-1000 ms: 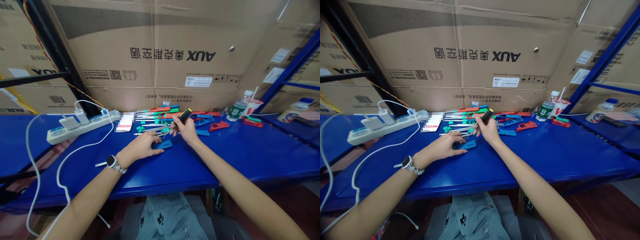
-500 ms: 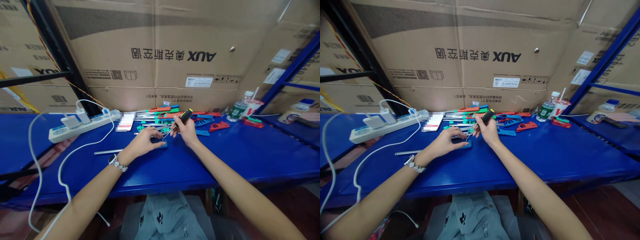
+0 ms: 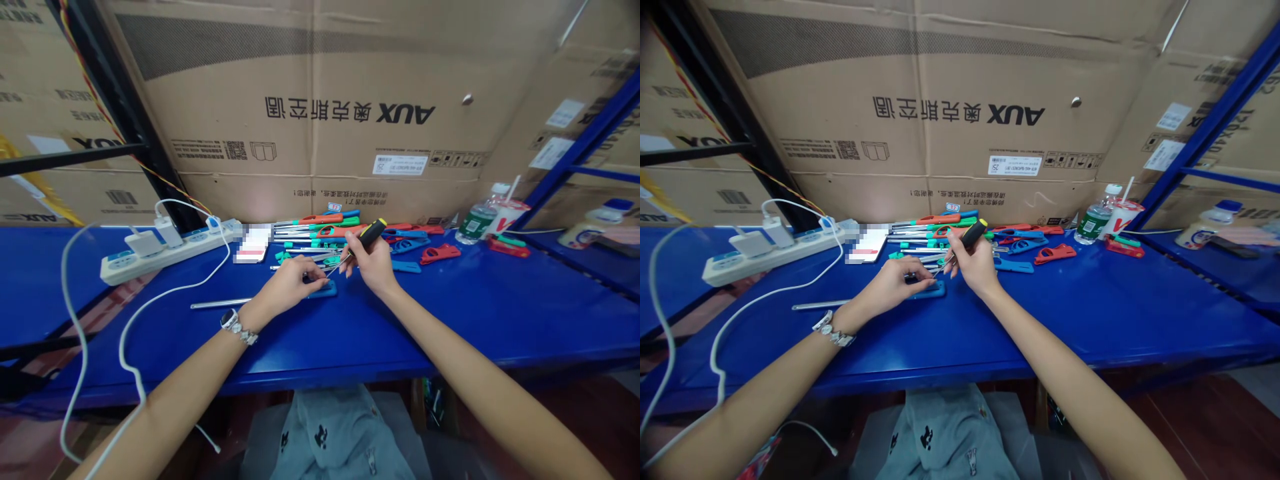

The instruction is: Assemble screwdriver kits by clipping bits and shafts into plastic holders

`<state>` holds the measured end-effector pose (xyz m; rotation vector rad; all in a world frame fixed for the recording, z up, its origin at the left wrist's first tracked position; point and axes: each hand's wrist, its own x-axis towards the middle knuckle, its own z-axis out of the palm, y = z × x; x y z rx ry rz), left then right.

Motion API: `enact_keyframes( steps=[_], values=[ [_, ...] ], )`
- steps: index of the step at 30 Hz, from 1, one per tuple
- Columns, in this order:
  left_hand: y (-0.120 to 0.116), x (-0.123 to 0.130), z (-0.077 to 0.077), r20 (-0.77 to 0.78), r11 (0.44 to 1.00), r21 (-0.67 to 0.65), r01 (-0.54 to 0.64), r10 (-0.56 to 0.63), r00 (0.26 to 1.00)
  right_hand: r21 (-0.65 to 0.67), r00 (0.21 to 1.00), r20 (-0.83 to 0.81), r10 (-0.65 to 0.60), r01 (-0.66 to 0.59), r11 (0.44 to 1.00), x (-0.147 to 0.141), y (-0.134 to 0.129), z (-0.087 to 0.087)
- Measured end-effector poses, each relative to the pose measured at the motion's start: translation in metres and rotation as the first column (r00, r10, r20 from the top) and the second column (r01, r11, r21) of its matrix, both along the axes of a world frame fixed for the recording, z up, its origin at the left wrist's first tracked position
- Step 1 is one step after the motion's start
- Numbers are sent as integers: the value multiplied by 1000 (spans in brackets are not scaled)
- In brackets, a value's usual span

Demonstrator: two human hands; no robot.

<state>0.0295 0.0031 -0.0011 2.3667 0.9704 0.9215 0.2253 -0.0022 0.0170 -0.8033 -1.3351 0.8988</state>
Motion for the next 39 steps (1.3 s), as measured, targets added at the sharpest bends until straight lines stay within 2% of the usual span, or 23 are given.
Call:
enact_keyframes(
  steps=[5, 10, 16, 28, 39],
  values=[
    [-3, 3, 1, -36, 999, 32, -36, 37, 999, 34, 1000, 27, 0, -1, 999, -3, -4, 1],
    [-11, 7, 3, -138, 988, 125, -86, 103, 985, 46, 994, 87, -72, 68, 997, -1, -5, 2],
    [-12, 6, 1, -294, 994, 107, -38, 68, 953, 57, 990, 120, -81, 74, 996, 4, -5, -1],
    [-6, 4, -5, -286, 995, 101, 14, 16, 958, 76, 979, 197, -48, 33, 997, 1, 0, -7],
    [-4, 4, -7, -276, 994, 107, 9, 21, 961, 93, 958, 276, -70, 46, 995, -5, -2, -2]
  ],
)
